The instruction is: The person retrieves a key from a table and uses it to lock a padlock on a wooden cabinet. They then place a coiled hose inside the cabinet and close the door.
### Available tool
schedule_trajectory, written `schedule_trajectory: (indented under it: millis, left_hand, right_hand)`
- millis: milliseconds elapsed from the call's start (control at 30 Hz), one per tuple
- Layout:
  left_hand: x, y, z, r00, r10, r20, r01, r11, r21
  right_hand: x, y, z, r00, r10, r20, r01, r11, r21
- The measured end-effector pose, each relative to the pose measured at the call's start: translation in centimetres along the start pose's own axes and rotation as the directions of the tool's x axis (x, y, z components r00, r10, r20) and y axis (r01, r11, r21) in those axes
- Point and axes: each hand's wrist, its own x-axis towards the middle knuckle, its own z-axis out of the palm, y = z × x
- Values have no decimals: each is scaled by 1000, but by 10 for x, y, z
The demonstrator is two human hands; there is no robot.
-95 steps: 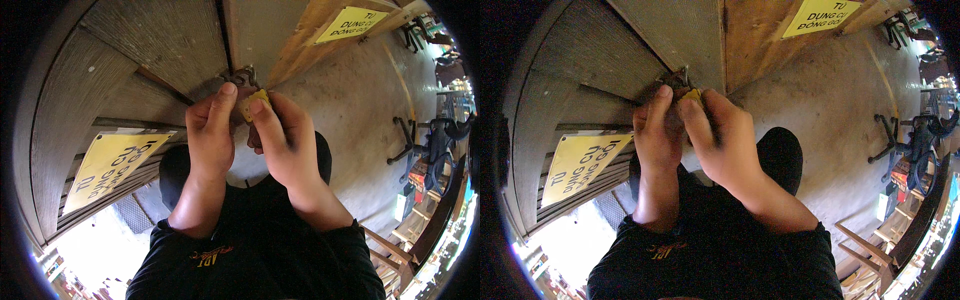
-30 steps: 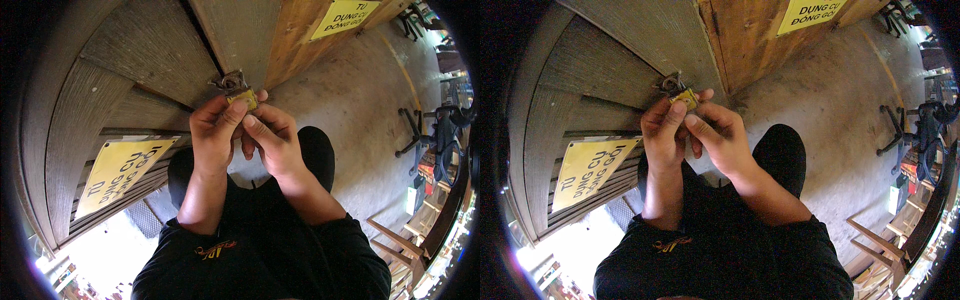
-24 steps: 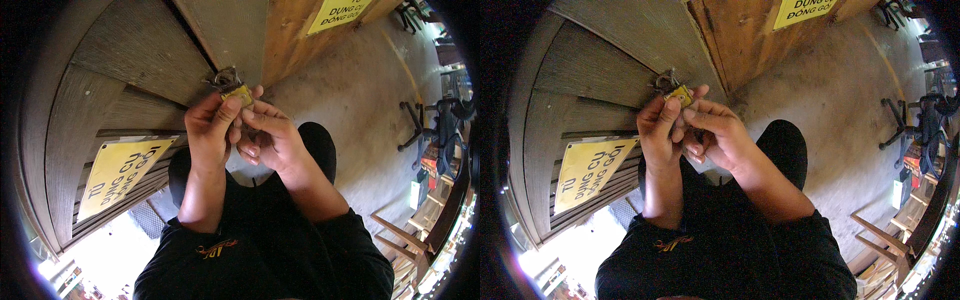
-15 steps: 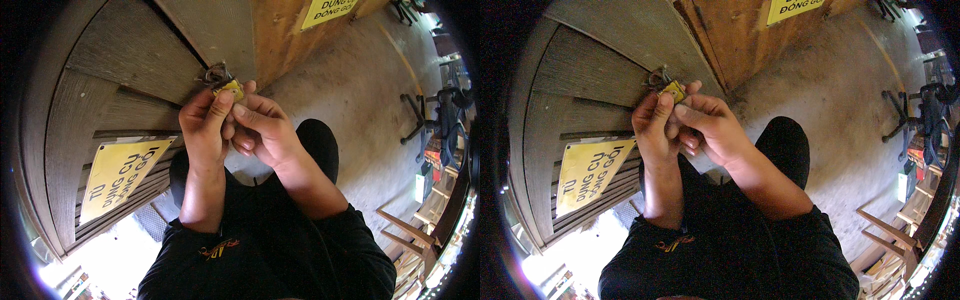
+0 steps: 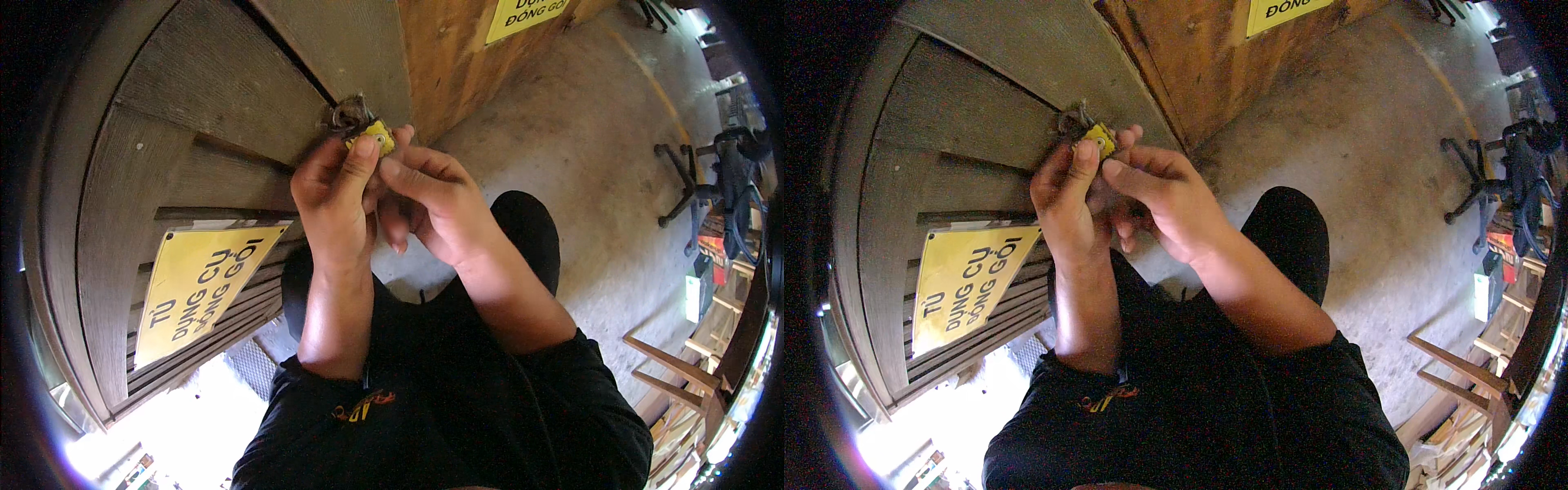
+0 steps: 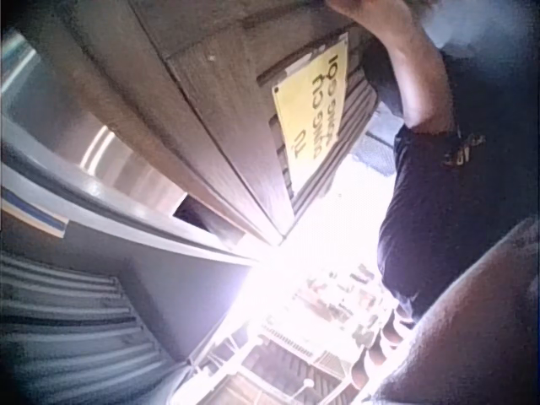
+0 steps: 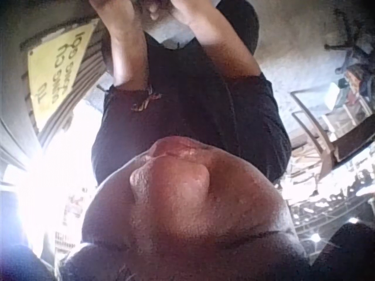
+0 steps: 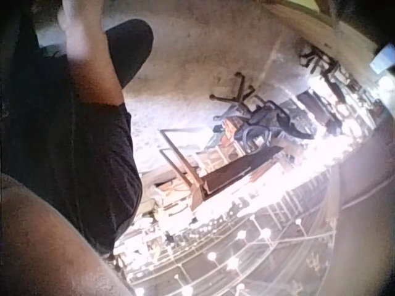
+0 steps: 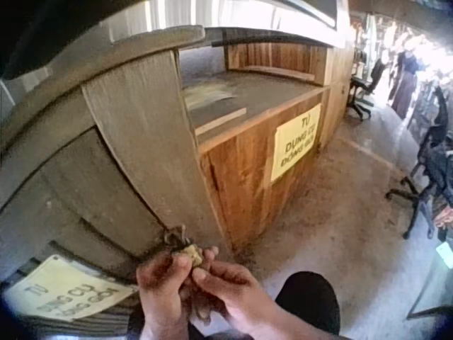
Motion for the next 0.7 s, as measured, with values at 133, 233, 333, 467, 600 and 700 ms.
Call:
schedule_trajectory:
  millis: [133, 233, 333, 467, 600, 700]
  left_hand:
    - [0, 1, 2, 1000, 24, 3, -24, 1000, 15]
    - [-2, 1, 4, 1000, -4, -20, 3, 1000, -27]
    - [-5, 8, 7, 998, -65, 3, 64, 976, -208]
    - [-9, 21, 16, 979, -201, -23, 187, 945, -268]
    - [-13, 25, 21, 977, -206, -46, 187, 945, -268]
    - [-15, 24, 18, 989, -137, -51, 121, 964, -236]
  right_hand:
    - [3, 1, -1, 999, 16, 52, -23, 990, 136]
    - [2, 6, 0, 997, -6, 81, -10, 980, 198]
    - [-7, 1, 14, 1000, -9, 13, 6, 979, 205]
    - [-17, -12, 36, 990, 45, -133, -12, 971, 239]
    - [-19, -12, 44, 983, 51, -176, -1, 962, 272]
    - [-19, -11, 48, 984, 64, -164, -15, 959, 283]
